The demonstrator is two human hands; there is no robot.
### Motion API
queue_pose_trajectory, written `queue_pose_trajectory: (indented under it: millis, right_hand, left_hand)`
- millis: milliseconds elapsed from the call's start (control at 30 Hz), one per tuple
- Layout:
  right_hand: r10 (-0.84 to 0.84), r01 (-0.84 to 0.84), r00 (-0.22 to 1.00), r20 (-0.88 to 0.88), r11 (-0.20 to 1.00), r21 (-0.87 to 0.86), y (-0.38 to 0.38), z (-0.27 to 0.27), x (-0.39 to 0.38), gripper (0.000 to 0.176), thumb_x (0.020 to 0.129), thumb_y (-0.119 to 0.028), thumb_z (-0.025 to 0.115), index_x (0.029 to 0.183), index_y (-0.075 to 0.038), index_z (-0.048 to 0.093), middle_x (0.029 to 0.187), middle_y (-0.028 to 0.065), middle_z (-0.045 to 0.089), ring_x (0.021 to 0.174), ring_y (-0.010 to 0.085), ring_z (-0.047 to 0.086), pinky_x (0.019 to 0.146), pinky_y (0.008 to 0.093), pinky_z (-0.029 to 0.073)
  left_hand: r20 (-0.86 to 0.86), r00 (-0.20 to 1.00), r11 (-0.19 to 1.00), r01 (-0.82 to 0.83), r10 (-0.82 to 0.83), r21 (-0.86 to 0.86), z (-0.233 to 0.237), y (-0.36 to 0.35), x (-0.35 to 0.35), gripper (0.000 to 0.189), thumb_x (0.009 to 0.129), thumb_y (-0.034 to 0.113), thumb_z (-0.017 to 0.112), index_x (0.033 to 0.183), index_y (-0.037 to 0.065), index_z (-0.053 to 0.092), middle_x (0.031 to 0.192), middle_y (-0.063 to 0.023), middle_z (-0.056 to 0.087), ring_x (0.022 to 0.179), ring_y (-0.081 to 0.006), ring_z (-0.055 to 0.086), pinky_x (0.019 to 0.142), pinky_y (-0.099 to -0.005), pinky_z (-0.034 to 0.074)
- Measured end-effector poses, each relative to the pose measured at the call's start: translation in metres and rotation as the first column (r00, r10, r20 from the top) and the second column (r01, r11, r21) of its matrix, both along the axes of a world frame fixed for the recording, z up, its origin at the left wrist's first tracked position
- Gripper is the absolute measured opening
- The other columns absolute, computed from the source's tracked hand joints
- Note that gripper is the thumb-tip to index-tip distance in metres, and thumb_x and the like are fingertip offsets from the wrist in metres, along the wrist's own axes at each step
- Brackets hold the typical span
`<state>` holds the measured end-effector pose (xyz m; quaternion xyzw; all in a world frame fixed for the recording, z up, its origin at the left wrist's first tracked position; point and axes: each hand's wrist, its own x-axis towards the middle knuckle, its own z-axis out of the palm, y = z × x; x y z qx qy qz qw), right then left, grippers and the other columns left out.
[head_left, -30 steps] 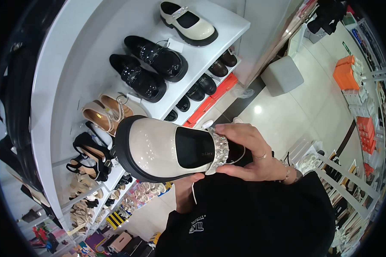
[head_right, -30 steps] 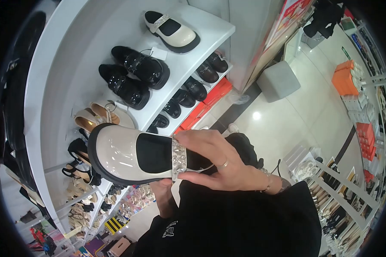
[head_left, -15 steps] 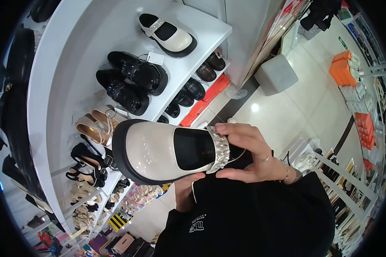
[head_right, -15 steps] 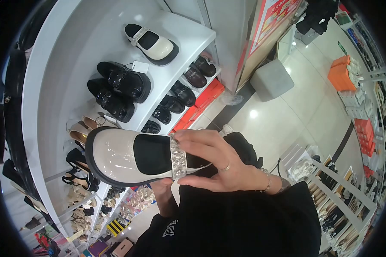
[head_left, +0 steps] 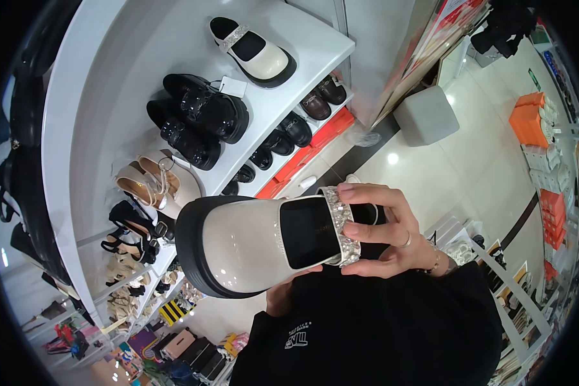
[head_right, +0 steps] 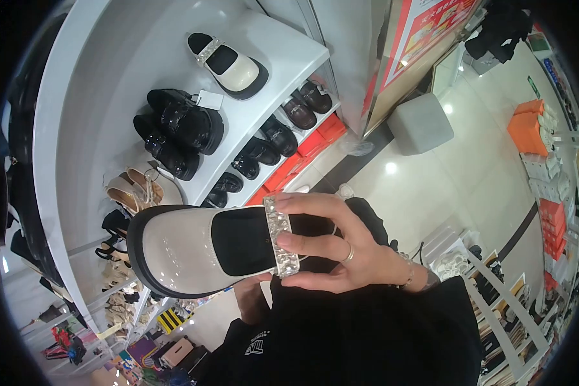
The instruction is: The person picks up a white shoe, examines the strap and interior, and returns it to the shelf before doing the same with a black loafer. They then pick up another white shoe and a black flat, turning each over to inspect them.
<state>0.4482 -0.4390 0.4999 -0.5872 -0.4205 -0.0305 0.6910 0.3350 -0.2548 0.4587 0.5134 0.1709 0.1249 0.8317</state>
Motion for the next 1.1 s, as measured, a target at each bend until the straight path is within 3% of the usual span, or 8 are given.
queue_pose_trajectory:
  millis: [300, 733, 767, 900, 1000, 1033, 1067, 1100]
  right_hand:
    - [-0.085, 0.079, 0.987, -0.138, 0.996, -0.052, 0.000, -0.003, 0.004, 0.071, 0.069, -0.013, 0.083, 0.131, -0.004, 0.050, 0.131, 0.0187, 0.049, 0.120, 0.0336, 0.052, 0.097, 0.0383, 0.045]
    - [-0.183, 0.158, 0.978, -0.096, 0.962, -0.224, 0.005, -0.002, -0.004, 0.067, 0.070, -0.010, 0.082, 0.129, -0.003, 0.050, 0.127, 0.0166, 0.049, 0.114, 0.0291, 0.054, 0.093, 0.0368, 0.047]
    - [-0.178, 0.154, 0.980, -0.089, 0.962, -0.225, 0.009, 0.000, -0.005, 0.067, 0.070, -0.010, 0.082, 0.129, -0.003, 0.050, 0.127, 0.0166, 0.049, 0.114, 0.0291, 0.054, 0.093, 0.0368, 0.047]
    - [-0.112, 0.098, 0.992, -0.058, 0.974, -0.202, 0.022, 0.012, -0.010, 0.069, 0.069, -0.014, 0.084, 0.129, -0.004, 0.050, 0.127, 0.0166, 0.050, 0.114, 0.0291, 0.054, 0.093, 0.0365, 0.047]
    - [-0.059, 0.044, 0.995, -0.076, 0.982, -0.182, 0.038, 0.014, -0.014, 0.072, 0.068, -0.017, 0.085, 0.129, -0.005, 0.050, 0.126, 0.0164, 0.050, 0.115, 0.0288, 0.054, 0.093, 0.0357, 0.047]
    - [-0.044, 0.032, 0.997, -0.067, 0.985, -0.170, 0.043, 0.015, -0.015, 0.072, 0.068, -0.018, 0.086, 0.129, -0.005, 0.050, 0.126, 0.0163, 0.050, 0.115, 0.0289, 0.053, 0.092, 0.0351, 0.047]
    - [-0.032, 0.023, 0.998, -0.056, 0.987, -0.159, 0.048, 0.016, -0.016, 0.072, 0.068, -0.019, 0.086, 0.129, -0.005, 0.050, 0.127, 0.0162, 0.049, 0.115, 0.0289, 0.053, 0.092, 0.0345, 0.047]
    - [-0.027, 0.018, 0.998, -0.058, 0.987, -0.160, 0.052, 0.017, -0.018, 0.072, 0.068, -0.019, 0.086, 0.129, -0.005, 0.050, 0.127, 0.0162, 0.049, 0.115, 0.0289, 0.053, 0.092, 0.0345, 0.047]
  left_hand:
    - [-0.016, 1.000, 0.998, 0.021, -0.020, 0.051, 0.001, 0.005, 0.011, 0.096, 0.069, 0.041, 0.084, 0.142, 0.003, 0.033, 0.136, -0.0116, 0.047, 0.124, -0.0268, 0.049, 0.104, -0.0433, 0.043]
    - [0.057, 0.998, 1.000, -0.022, 0.022, -0.010, -0.004, 0.029, 0.004, 0.097, 0.069, 0.043, 0.083, 0.142, 0.004, 0.033, 0.137, -0.0114, 0.046, 0.125, -0.0273, 0.048, 0.105, -0.0445, 0.042]
    - [0.020, 0.995, 0.979, -0.095, 0.100, -0.182, -0.007, 0.033, 0.001, 0.104, 0.060, 0.035, 0.090, 0.142, 0.005, 0.034, 0.138, -0.0103, 0.047, 0.128, -0.0260, 0.046, 0.108, -0.0419, 0.039]
    - [-0.095, 0.988, 0.973, -0.141, 0.126, -0.181, 0.008, 0.049, -0.003, 0.117, 0.053, 0.037, 0.092, 0.146, 0.006, 0.028, 0.143, -0.0134, 0.043, 0.130, -0.0294, 0.045, 0.111, -0.0458, 0.035]
    - [-0.123, 0.979, 0.831, -0.205, 0.164, -0.517, 0.020, 0.067, 0.004, 0.114, 0.060, 0.045, 0.088, 0.147, 0.005, 0.025, 0.143, -0.0143, 0.041, 0.131, -0.0300, 0.043, 0.111, -0.0466, 0.035]
    - [0.223, 0.975, 0.959, 0.072, -0.009, -0.274, 0.012, 0.070, -0.006, 0.065, 0.096, 0.052, 0.041, 0.145, 0.011, 0.032, 0.144, -0.0157, 0.039, 0.138, -0.0340, 0.032, 0.116, -0.0572, 0.020]
    - [0.305, 0.952, 0.999, 0.003, -0.017, 0.049, 0.019, 0.066, -0.003, 0.070, 0.093, 0.055, 0.046, 0.145, 0.011, 0.033, 0.145, -0.0135, 0.038, 0.137, -0.0329, 0.033, 0.116, -0.0559, 0.020]
    - [0.373, 0.925, 0.997, 0.060, -0.073, 0.044, 0.027, 0.068, 0.002, 0.073, 0.091, 0.056, 0.049, 0.145, 0.011, 0.032, 0.145, -0.0129, 0.038, 0.136, -0.0325, 0.034, 0.116, -0.0554, 0.020]
